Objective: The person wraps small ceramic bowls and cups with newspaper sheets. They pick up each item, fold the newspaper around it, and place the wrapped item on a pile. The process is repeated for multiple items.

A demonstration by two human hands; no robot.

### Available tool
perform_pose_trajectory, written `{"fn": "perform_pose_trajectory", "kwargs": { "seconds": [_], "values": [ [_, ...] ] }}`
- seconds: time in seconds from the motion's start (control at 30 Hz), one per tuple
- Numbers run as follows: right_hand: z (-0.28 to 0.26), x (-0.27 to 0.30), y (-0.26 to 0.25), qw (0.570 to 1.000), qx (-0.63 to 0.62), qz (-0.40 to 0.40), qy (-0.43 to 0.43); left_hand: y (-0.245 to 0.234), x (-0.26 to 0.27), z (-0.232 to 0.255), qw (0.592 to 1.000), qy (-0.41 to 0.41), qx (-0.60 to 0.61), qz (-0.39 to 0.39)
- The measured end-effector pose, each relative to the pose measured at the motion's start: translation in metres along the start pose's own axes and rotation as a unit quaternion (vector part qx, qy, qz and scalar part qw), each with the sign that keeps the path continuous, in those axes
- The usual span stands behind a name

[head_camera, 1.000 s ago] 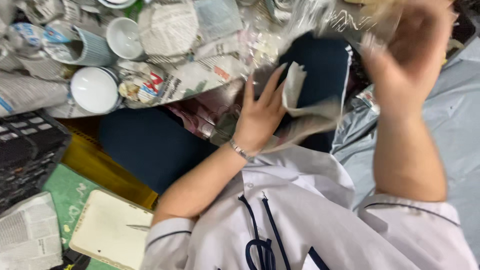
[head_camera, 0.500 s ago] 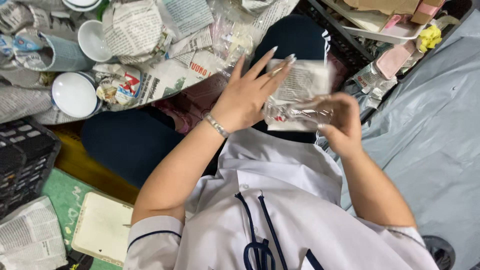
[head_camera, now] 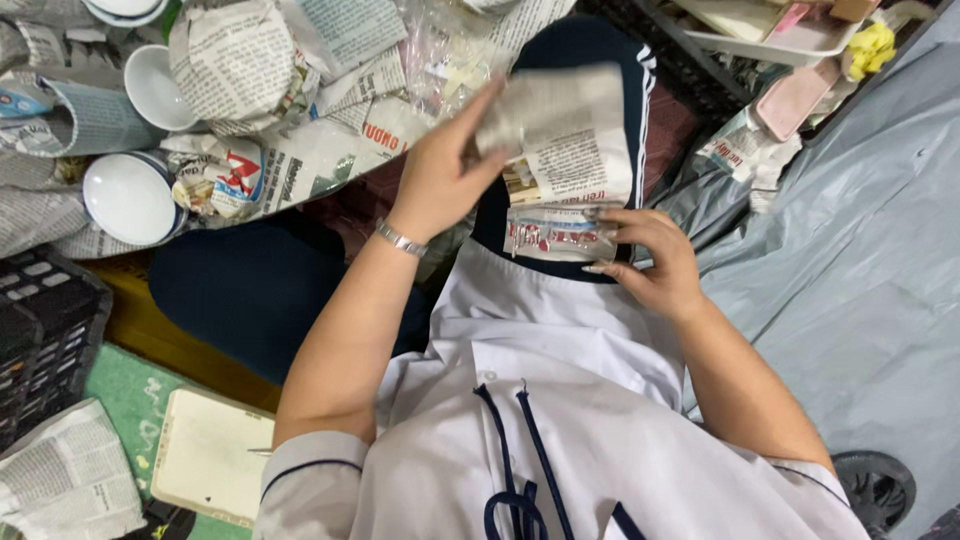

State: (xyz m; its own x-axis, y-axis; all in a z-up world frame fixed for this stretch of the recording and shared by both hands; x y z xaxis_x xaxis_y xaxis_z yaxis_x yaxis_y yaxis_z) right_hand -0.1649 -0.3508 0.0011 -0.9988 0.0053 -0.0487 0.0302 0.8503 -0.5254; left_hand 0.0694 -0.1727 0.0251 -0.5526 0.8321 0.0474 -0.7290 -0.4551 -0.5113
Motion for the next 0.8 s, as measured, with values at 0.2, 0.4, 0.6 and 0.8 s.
{"fn": "perform_pose_trajectory", "kwargs": {
  "seconds": [0.2, 0.4, 0.6, 0.8],
  "values": [
    [-0.015, -0.011, -0.008, 0.998, 0.055, 0.01, -0.014, 0.004, 0.003, -0.013, 0.978, -0.077, 0.014, 0.191],
    [-0.023, -0.022, -0.019, 0.996, 0.075, 0.018, -0.035, 0.013, 0.077, 0.038, 0.903, 0.247, -0.209, 0.282],
    [-0.016, -0.024, -0.018, 0.996, 0.077, -0.011, -0.04, 0.063, 0.09, 0.043, 0.892, 0.324, -0.313, 0.009],
    [-0.009, -0.021, -0.013, 0.987, 0.128, -0.092, 0.032, 0.067, 0.058, 0.013, 0.958, 0.191, -0.204, -0.07]
  ]
}}
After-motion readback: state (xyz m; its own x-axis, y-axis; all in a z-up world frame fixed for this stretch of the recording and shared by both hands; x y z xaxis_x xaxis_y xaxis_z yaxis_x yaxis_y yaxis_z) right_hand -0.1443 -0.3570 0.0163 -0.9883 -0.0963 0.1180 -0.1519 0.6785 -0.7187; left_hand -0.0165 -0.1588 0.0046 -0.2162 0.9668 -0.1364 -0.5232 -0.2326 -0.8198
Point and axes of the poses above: each hand's wrist, its own x-axis away from the middle knuckle, its own y-axis out of the palm, z = x × y, the point moved 7 cm from there along -x, towards the middle knuckle, and after that the axes turned 7 degrees about -z, right-handed, at the moved point
